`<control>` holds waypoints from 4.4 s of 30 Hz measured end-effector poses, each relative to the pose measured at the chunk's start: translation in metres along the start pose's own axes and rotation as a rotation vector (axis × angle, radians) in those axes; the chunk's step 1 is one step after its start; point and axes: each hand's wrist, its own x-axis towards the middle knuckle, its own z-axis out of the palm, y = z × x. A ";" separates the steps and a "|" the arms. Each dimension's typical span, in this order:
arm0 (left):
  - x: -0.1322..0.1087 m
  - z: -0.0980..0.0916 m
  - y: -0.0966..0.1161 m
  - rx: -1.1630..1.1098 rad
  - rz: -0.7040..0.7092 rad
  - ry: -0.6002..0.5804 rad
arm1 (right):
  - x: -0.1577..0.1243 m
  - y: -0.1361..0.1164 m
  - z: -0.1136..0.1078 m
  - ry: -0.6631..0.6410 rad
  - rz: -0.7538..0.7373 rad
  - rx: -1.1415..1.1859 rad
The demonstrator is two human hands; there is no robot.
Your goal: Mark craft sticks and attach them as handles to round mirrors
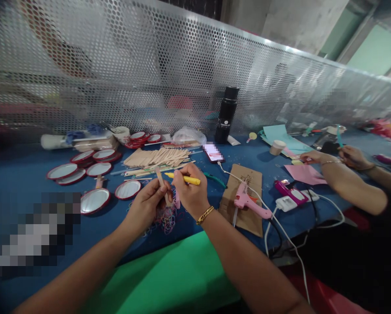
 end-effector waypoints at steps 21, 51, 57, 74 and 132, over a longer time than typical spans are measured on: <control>-0.001 0.002 0.001 0.041 0.012 -0.005 | -0.001 -0.004 0.001 -0.035 -0.041 -0.009; -0.001 0.002 -0.003 0.058 0.007 0.026 | -0.002 -0.003 0.001 -0.057 -0.105 -0.091; 0.000 0.001 -0.001 0.069 0.005 0.038 | 0.000 -0.004 -0.002 -0.008 -0.106 -0.108; 0.000 0.001 0.000 0.017 -0.018 0.025 | -0.001 -0.005 -0.002 -0.024 -0.113 -0.100; -0.003 0.003 0.004 -0.006 -0.022 0.005 | 0.002 -0.008 -0.002 -0.021 -0.089 -0.058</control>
